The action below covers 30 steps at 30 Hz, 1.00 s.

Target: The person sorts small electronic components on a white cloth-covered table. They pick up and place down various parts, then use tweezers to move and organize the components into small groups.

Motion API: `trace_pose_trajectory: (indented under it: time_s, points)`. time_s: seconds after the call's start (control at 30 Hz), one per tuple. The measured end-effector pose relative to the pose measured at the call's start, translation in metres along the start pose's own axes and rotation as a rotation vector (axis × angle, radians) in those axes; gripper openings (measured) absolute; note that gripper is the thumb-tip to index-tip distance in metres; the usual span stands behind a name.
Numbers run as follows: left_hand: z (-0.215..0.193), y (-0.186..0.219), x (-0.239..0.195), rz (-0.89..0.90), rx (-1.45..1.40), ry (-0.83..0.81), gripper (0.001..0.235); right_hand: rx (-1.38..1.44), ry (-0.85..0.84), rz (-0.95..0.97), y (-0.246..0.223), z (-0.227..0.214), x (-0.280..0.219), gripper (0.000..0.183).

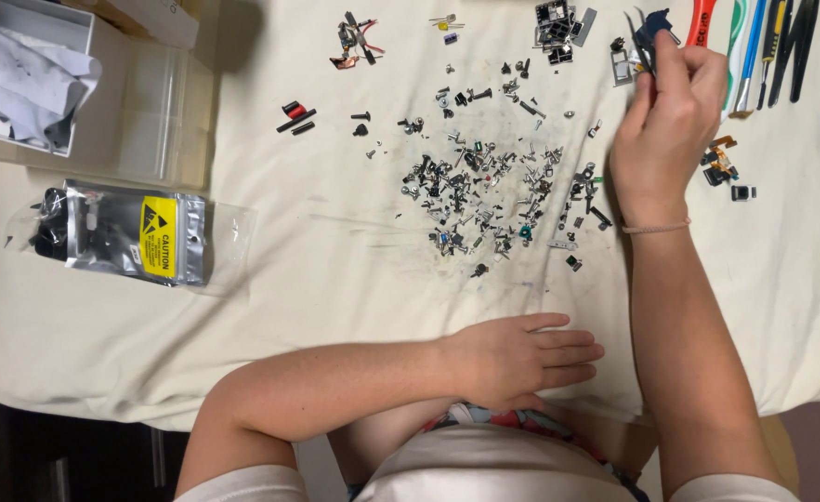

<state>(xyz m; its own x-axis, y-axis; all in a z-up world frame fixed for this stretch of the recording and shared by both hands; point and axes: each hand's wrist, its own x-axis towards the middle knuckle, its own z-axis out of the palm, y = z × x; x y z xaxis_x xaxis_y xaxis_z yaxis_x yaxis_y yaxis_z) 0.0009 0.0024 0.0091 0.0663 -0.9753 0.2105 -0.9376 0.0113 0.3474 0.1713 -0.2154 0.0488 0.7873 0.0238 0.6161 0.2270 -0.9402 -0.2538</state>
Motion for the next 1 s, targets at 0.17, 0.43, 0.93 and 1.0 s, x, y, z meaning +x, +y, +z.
trace_pose_trajectory:
  time_s: [0.17,0.43,0.93,1.0]
  points:
    - [0.001,-0.002,-0.001,0.004,-0.004,0.011,0.073,0.036,-0.277,0.142,-0.008,-0.043,-0.018,0.027]
    - [-0.033,-0.004,-0.003,-0.215,-0.049,0.154,0.083,0.082,-0.447,0.39,-0.019,-0.073,-0.042,0.024]
    - [-0.026,-0.007,-0.001,-0.37,-0.053,0.251,0.085,0.184,-0.347,0.411,-0.01,-0.051,-0.051,0.027]
    - [-0.026,-0.006,0.0,-0.375,-0.052,0.251,0.084,0.196,-0.349,0.416,-0.007,-0.048,-0.053,0.025]
